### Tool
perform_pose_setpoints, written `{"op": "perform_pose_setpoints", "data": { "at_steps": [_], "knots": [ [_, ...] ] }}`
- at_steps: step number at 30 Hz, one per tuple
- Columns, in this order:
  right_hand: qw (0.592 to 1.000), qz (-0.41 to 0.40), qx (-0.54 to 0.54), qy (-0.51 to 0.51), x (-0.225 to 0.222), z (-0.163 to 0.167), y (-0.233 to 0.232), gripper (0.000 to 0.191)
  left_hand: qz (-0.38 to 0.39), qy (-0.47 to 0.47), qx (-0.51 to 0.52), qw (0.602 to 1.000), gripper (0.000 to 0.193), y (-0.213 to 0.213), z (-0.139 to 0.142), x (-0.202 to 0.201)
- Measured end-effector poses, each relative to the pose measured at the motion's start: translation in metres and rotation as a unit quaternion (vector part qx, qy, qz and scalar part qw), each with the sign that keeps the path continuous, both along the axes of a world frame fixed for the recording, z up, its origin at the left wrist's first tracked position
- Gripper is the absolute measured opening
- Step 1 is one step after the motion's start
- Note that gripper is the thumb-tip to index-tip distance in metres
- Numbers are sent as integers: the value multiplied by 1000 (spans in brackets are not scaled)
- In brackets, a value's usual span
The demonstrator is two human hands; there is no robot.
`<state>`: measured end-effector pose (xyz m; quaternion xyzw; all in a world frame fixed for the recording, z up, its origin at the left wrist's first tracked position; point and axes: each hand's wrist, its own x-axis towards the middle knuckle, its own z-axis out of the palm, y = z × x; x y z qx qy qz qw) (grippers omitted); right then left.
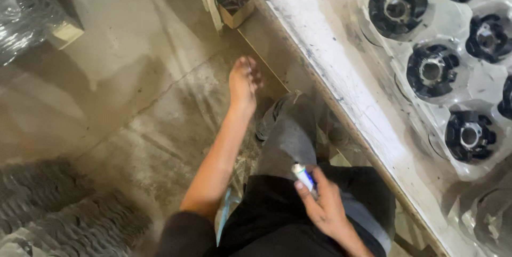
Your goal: The person sits at a workbench and applies adhesive from a tube to small black plug components held in plastic trays, one at a time, occasionally wiping the tube with a blue cloth. They then place treated components into cardboard boxes and continue treating more components from the trays.
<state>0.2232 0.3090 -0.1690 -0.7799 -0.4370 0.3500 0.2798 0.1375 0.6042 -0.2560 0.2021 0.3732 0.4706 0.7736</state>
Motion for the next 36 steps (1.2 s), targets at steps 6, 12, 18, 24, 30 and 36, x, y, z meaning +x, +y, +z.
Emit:
{"op": "perform_pose_setpoints", "data": {
  "at_steps": [6, 12, 18, 24, 30, 36],
  "knots": [
    [978, -22, 209, -8, 12, 45, 16, 32, -104, -85, 117, 984, 25, -104, 78, -5],
    [943, -45, 300, -139, 11, 102, 25, 39, -108, -140, 84, 981, 34, -157, 119, -5],
    [939, -44, 282, -192, 9, 120, 23, 46, -124, -161, 59, 977, 34, -178, 125, -7],
    [946, -53, 260, -188, 9, 123, 16, 45, -130, -216, 27, 967, 32, -183, 131, -2],
    [943, -47, 286, -162, 12, 126, 13, 45, -157, -275, -17, 948, 37, -189, 138, 0],
    [948, -71, 250, -183, 11, 122, 4, 42, -142, -105, 174, 969, 40, -183, 133, 0]
  ]
}}
